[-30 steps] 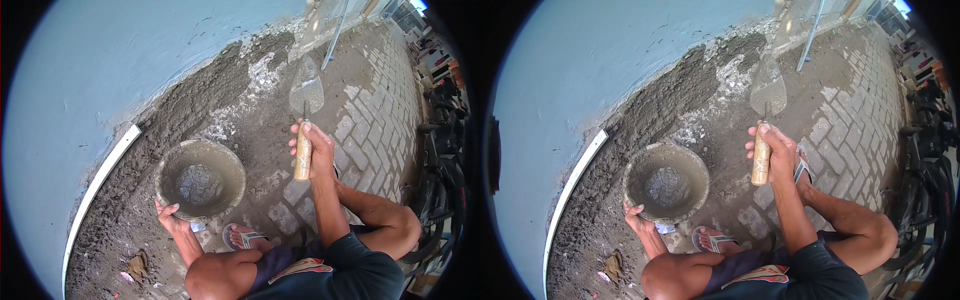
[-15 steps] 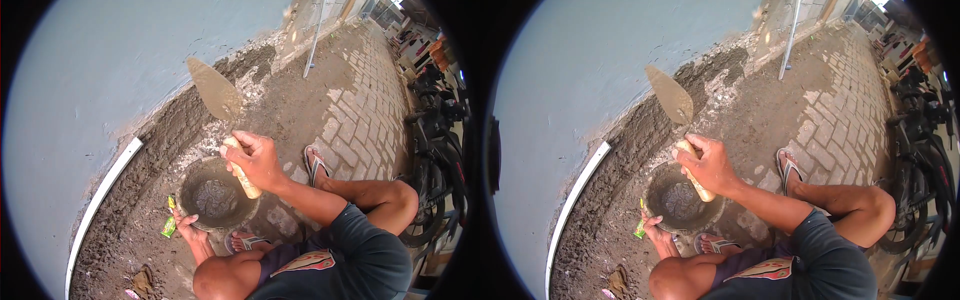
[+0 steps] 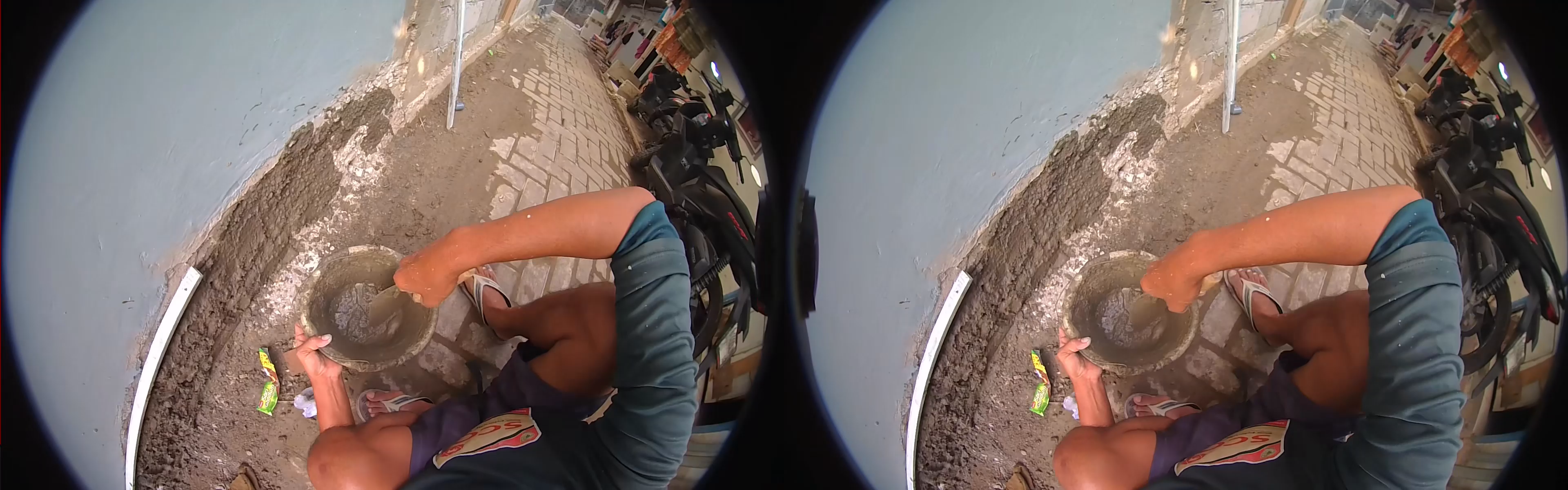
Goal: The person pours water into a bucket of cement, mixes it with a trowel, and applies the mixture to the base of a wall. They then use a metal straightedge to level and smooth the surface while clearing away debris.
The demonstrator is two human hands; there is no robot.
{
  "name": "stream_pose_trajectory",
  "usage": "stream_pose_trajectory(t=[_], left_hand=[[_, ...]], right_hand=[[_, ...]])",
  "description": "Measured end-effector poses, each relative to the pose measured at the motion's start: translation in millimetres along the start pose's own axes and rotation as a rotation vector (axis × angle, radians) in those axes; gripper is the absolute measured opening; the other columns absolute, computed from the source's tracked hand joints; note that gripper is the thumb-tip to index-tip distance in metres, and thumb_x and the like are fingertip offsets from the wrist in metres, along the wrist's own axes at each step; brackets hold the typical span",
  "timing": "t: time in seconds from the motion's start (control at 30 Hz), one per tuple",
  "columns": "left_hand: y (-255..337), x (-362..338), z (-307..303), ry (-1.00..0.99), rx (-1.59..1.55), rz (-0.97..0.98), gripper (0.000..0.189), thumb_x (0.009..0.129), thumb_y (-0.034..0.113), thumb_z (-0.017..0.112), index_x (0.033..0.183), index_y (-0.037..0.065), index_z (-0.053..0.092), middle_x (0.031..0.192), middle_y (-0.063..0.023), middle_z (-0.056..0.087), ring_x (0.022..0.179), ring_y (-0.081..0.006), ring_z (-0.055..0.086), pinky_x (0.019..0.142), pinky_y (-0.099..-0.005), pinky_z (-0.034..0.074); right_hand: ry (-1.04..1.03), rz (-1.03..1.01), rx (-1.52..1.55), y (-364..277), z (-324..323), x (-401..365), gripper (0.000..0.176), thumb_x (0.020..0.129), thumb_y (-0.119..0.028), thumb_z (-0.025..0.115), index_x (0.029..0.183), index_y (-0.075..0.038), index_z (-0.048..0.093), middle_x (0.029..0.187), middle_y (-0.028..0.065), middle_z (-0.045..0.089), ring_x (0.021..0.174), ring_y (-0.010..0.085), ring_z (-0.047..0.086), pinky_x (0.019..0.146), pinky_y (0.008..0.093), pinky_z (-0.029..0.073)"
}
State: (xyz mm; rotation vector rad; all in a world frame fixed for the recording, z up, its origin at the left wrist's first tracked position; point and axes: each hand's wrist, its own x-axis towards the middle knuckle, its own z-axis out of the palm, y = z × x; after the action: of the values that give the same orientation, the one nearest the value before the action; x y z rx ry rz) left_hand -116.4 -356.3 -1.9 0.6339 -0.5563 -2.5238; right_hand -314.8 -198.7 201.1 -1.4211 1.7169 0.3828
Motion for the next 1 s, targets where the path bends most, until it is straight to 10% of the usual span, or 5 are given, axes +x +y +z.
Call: stream_pose_trajectory(t=[0.33,0.57,0.77,0.9,1.0], left_hand=[[8,0,-47,0.006,0.086,0.023,0.077,0.058,-0.012,0.051,0.134,0.001,0.047,0.119,-0.0161,0.062,0.104,-0.0321,0.063,0.093,-0.0422,0.051],[27,-23,-5,0.192,0.789,-0.063,0.047,0.068,-0.004,0.071,0.109,0.005,0.051,0.109,-0.0075,0.061,0.104,-0.0195,0.056,0.098,-0.0328,0.040],[74,-37,46,0.338,1.321,-0.162,0.045,0.077,0.007,0.076,0.114,0.006,0.051,0.113,-0.0075,0.058,0.106,-0.0201,0.055,0.097,-0.0347,0.042],[121,-40,54,0.060,1.997,-0.368,0.041,0.082,0.015,0.075,0.114,0.003,0.054,0.106,-0.0094,0.061,0.106,-0.0202,0.056,0.095,-0.0344,0.045],[132,-19,85,0.164,1.702,-0.667,0.042,0.084,0.014,0.072,0.118,0.002,0.052,0.109,-0.0104,0.059,0.107,-0.0225,0.056,0.095,-0.0389,0.046]], right_hand=[[-0.027,-0.235,0.261,81,22,44,0.034,0.083,-0.021,0.066,0.104,0.003,0.056,0.094,0.0210,0.063,0.092,0.0372,0.061,0.078,0.0478,0.049],[0.237,-0.285,0.662,206,31,40,0.047,0.090,-0.025,0.064,0.124,0.006,0.055,0.088,0.0172,0.067,0.086,0.0285,0.064,0.077,0.0405,0.049],[0.797,-0.034,0.762,348,74,65,0.036,0.091,-0.028,0.066,0.109,0.003,0.063,0.081,0.0125,0.068,0.079,0.0233,0.064,0.073,0.0381,0.050],[0.665,0.072,1.253,356,90,67,0.034,0.092,-0.031,0.065,0.105,0.001,0.064,0.081,0.0121,0.067,0.080,0.0229,0.064,0.073,0.0389,0.050],[0.574,0.073,1.281,325,103,75,0.034,0.092,-0.032,0.064,0.100,0.001,0.067,0.079,0.0144,0.067,0.076,0.0270,0.064,0.073,0.0393,0.050]])
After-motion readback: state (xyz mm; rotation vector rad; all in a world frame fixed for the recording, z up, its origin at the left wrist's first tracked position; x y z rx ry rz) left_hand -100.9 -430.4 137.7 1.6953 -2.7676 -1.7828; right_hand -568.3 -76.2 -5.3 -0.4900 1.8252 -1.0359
